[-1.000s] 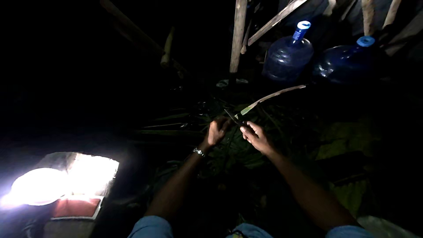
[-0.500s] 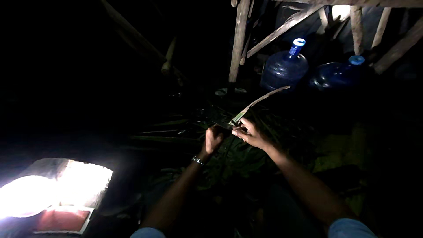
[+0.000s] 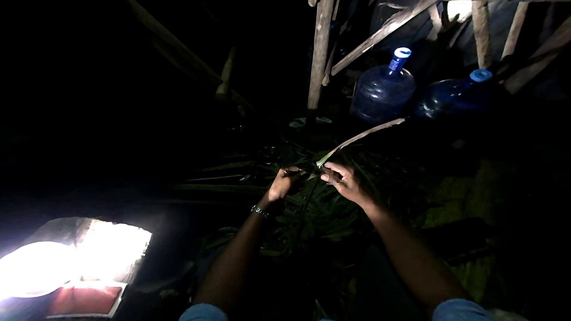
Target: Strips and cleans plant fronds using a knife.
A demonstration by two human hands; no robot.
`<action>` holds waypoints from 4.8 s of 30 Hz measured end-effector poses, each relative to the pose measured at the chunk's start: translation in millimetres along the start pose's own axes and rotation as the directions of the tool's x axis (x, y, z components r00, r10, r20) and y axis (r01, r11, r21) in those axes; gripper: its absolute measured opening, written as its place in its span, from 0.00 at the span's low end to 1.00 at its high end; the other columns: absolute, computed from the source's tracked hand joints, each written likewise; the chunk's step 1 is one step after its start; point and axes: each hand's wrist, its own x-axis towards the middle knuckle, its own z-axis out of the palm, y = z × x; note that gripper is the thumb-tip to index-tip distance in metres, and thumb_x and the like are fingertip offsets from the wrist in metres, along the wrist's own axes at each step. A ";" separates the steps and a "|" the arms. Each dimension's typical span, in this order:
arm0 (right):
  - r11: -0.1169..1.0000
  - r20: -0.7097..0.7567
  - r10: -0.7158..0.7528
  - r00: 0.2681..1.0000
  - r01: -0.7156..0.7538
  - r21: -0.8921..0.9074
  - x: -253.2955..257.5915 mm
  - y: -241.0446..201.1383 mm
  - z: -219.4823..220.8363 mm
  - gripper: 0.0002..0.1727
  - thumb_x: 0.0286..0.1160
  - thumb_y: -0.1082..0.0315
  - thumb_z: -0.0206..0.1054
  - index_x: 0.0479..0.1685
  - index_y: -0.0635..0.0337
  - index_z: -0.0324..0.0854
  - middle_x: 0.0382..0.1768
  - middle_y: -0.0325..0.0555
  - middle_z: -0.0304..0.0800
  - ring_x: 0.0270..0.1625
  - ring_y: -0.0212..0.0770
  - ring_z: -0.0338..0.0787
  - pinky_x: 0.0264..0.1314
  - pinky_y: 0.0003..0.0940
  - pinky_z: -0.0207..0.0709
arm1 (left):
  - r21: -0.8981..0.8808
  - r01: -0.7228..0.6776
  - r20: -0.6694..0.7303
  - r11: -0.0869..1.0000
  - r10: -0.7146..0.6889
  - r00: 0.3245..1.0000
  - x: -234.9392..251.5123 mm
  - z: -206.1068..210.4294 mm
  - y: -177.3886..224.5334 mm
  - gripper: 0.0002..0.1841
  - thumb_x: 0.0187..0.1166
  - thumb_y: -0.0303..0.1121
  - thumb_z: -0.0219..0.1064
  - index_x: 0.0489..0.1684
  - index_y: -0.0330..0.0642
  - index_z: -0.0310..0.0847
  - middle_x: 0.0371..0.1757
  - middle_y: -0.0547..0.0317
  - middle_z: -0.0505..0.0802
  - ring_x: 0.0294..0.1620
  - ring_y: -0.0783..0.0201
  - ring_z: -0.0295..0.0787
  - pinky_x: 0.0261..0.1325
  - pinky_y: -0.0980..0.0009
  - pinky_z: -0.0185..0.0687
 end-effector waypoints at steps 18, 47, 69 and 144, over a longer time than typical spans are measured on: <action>0.749 -0.131 0.480 0.867 -0.327 0.577 4.4 -16.5 -24.7 0.11 0.82 0.79 0.60 0.58 0.67 0.81 0.27 0.40 0.84 0.17 0.25 0.75 0.19 0.18 0.72 | 0.212 -0.178 -0.014 0.961 0.185 0.983 3.8 5.1 -25.0 0.09 0.85 0.25 0.61 0.47 0.29 0.87 0.27 0.67 0.86 0.22 0.82 0.76 0.29 0.84 0.74; 0.558 0.058 0.603 0.795 -0.473 0.682 1.3 -29.9 -15.4 0.18 0.87 0.76 0.54 0.72 0.61 0.72 0.27 0.41 0.81 0.14 0.25 0.67 0.15 0.17 0.64 | 0.228 -0.186 -0.225 0.956 0.238 0.945 -5.7 -0.2 -25.1 0.09 0.87 0.28 0.62 0.46 0.32 0.87 0.29 0.61 0.88 0.24 0.76 0.80 0.31 0.78 0.79; 0.670 0.064 0.471 0.880 -0.405 0.622 -2.9 -31.3 2.5 0.13 0.83 0.79 0.58 0.62 0.68 0.77 0.28 0.44 0.87 0.17 0.25 0.74 0.20 0.17 0.67 | 0.609 -0.306 -0.071 0.732 0.435 0.898 -5.4 21.7 -35.8 0.14 0.87 0.33 0.61 0.52 0.31 0.90 0.40 0.47 0.95 0.39 0.63 0.92 0.52 0.63 0.86; 0.715 0.198 0.327 0.924 -0.379 0.587 -7.0 -26.4 -12.4 0.21 0.83 0.73 0.58 0.74 0.59 0.75 0.25 0.39 0.82 0.18 0.25 0.71 0.20 0.18 0.65 | 0.192 -0.221 -0.015 0.956 0.229 0.973 -5.4 8.2 -35.2 0.08 0.85 0.26 0.62 0.44 0.30 0.86 0.22 0.65 0.85 0.19 0.78 0.76 0.25 0.80 0.76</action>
